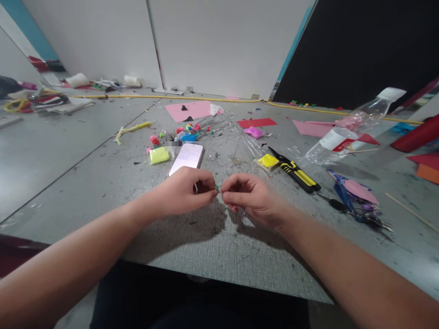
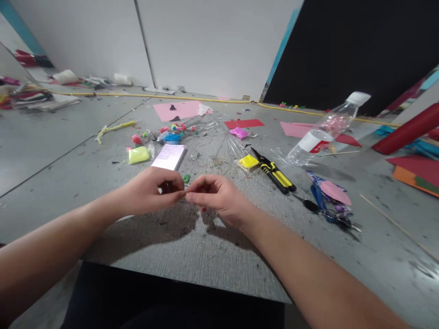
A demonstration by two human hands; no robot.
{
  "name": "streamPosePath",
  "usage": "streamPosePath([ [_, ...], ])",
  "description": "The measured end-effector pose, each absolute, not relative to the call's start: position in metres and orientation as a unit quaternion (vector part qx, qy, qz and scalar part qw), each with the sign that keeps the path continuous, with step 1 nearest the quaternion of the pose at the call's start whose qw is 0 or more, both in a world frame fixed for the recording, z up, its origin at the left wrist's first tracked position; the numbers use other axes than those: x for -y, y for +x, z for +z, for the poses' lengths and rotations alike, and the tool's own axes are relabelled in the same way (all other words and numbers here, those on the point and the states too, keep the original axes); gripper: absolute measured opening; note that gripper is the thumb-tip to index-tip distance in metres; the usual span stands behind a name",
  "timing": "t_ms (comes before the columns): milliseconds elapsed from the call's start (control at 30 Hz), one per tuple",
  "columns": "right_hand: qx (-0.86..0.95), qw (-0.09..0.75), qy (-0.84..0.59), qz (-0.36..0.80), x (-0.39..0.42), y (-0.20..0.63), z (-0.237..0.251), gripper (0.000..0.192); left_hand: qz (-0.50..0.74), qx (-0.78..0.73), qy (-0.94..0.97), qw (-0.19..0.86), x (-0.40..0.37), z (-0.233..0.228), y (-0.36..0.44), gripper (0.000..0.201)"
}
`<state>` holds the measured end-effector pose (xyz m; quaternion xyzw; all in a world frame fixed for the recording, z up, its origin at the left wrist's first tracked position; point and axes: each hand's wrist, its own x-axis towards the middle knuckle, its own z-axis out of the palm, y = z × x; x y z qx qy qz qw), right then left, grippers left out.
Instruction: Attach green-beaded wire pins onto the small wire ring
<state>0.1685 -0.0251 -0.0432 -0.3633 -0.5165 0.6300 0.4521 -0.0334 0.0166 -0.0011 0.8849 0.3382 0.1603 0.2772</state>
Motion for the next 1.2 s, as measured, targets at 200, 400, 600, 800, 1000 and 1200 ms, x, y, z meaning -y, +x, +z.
streamPosePath([
  [200,0.493,0.448,-0.393,0.634,0.019,0.173,-0.049,0.015,0.167,-0.454,0.874,0.041,-0.044,-0.006,-0.045,0.032],
  [400,0.525,0.431,-0.4,0.615,0.016,0.171,-0.051,0.02,0.096,-0.577,0.811,-0.014,-0.059,-0.013,-0.055,0.067],
  [600,0.564,0.422,-0.415,0.576,0.017,0.168,-0.049,0.022,0.088,-0.582,0.808,0.017,-0.064,-0.014,-0.056,0.069],
  [800,0.561,0.418,-0.425,0.575,0.014,0.168,-0.053,0.022,0.081,-0.58,0.811,0.018,-0.064,-0.015,-0.056,0.068],
  [1000,0.547,0.428,-0.429,0.578,0.013,0.168,-0.052,0.018,0.122,-0.583,0.802,0.034,-0.072,-0.009,-0.062,0.063],
  [1200,0.561,0.416,-0.439,0.565,0.016,0.168,-0.05,0.02,0.117,-0.58,0.802,0.08,-0.079,-0.007,-0.066,0.055],
])
